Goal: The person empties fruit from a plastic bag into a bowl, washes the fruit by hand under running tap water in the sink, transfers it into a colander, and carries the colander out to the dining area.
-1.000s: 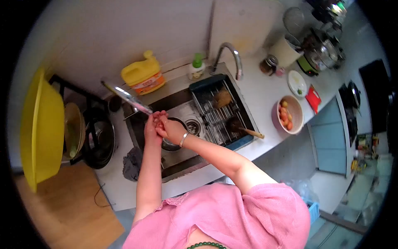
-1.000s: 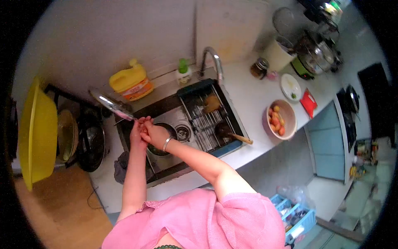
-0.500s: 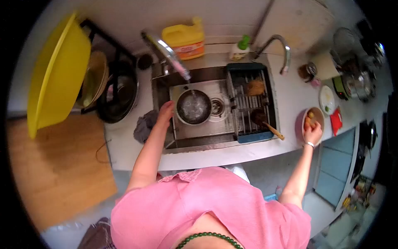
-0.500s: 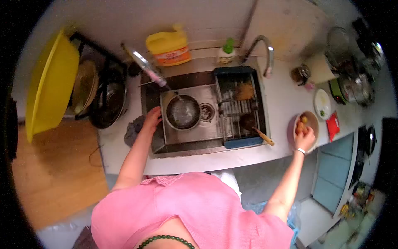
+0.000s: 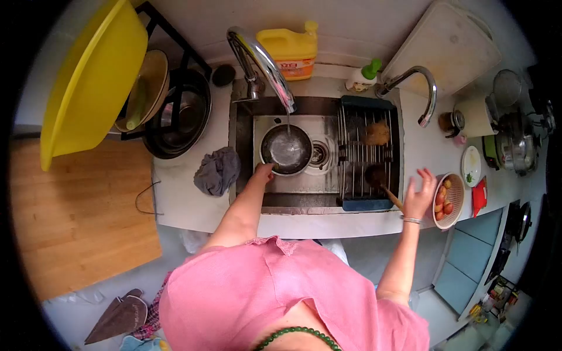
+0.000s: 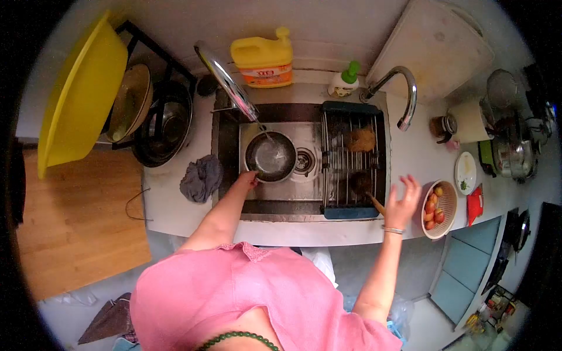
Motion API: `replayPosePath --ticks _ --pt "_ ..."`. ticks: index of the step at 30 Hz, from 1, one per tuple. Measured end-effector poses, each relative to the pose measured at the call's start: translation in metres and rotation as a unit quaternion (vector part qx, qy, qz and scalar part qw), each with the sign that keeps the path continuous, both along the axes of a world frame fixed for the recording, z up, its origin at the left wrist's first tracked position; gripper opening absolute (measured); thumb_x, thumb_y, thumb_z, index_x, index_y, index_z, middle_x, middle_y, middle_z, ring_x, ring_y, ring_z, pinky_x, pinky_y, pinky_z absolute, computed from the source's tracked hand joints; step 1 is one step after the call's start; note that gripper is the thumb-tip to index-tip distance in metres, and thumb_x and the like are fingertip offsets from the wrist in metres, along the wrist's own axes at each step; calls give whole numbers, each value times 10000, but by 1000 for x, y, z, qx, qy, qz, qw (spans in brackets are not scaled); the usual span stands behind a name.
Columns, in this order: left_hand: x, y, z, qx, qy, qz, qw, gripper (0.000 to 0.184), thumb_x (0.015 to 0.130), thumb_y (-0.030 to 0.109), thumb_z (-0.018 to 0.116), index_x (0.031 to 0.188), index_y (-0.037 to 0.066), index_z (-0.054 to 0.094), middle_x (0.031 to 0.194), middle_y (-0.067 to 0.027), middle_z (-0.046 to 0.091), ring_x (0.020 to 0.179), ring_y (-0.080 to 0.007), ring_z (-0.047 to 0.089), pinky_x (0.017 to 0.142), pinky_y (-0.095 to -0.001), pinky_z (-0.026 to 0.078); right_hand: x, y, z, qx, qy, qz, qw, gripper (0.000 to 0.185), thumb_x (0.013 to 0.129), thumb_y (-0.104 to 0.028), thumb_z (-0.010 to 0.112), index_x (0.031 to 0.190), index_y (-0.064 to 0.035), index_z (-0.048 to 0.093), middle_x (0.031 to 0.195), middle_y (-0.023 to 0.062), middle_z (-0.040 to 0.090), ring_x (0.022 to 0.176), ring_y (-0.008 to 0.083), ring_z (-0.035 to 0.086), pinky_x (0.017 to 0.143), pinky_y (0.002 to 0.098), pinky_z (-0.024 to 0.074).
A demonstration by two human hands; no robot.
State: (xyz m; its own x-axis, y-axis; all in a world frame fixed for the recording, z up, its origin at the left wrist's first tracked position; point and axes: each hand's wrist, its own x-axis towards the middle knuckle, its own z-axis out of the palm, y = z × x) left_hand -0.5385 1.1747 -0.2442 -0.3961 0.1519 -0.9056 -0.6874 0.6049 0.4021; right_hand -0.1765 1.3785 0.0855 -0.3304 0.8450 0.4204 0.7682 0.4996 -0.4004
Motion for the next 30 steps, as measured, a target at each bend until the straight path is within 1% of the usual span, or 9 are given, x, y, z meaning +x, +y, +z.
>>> replayPosePath --ticks 5,9,11,14,18,21,23,26,30 --pt "-21 27 20 27 -21 -114 993 158 767 73 524 903 -6 514 714 -113 547 467 -194 516 346 -271 419 -74 -33 -14 -131 113 113 978 143 719 -26 578 860 -15 559 969 151 530 896 304 517 789 364 417" --pt "-34 55 124 -59 106 -264 957 267 765 55 498 1017 -28 465 736 -164 561 554 -259 583 388 -333 454 -109 -53 -43 -168 96 205 959 114 717 -45 574 828 -23 556 918 154 544 871 314 523 753 363 424" --pt "-37 52 148 -69 494 -438 747 422 747 34 479 1150 -27 370 859 -236 552 649 -350 596 499 -397 486 -124 -64 -46 -200 107 233 946 109 724 -57 574 828 -28 558 904 144 549 852 316 530 732 359 432" --pt "-30 49 233 -32 562 -474 678 634 726 27 500 1288 3 209 959 -258 520 727 -394 560 638 -438 476 -137 -74 -56 -211 117 262 935 104 726 -65 578 826 -40 561 881 128 552 819 322 537 691 358 441" --pt "-37 41 245 -65 587 -486 645 607 742 40 496 1287 12 231 1054 -261 481 715 -398 559 629 -446 471 -145 -79 -58 -222 98 277 930 92 725 -75 582 810 -47 557 857 119 551 795 321 537 666 368 434" --pt "-34 31 237 -48 597 -432 674 612 746 43 492 1294 17 221 1013 -244 501 666 -351 576 544 -408 494 -145 -81 -54 -230 76 270 932 100 725 -81 586 815 -44 561 855 127 550 800 328 534 672 377 432" --pt "-22 31 241 71 290 -156 942 515 737 47 497 1225 11 334 956 -194 531 621 -283 581 455 -343 503 -140 -79 -55 -244 44 260 933 132 726 -81 583 850 -43 559 863 134 549 813 336 531 682 388 433" --pt "-18 21 204 174 31 -51 983 346 727 93 486 1045 -38 444 809 -156 549 604 -250 575 451 -328 518 -138 -79 -61 -237 -15 248 939 197 720 -66 577 910 -41 536 922 148 541 846 339 528 709 390 438" --pt "1 19 186 200 -62 12 978 250 721 115 499 928 -26 489 748 -132 550 584 -249 566 469 -322 517 -153 -85 -47 -188 -27 315 930 376 688 -32 582 1051 -93 501 1157 117 474 913 328 528 728 395 457"
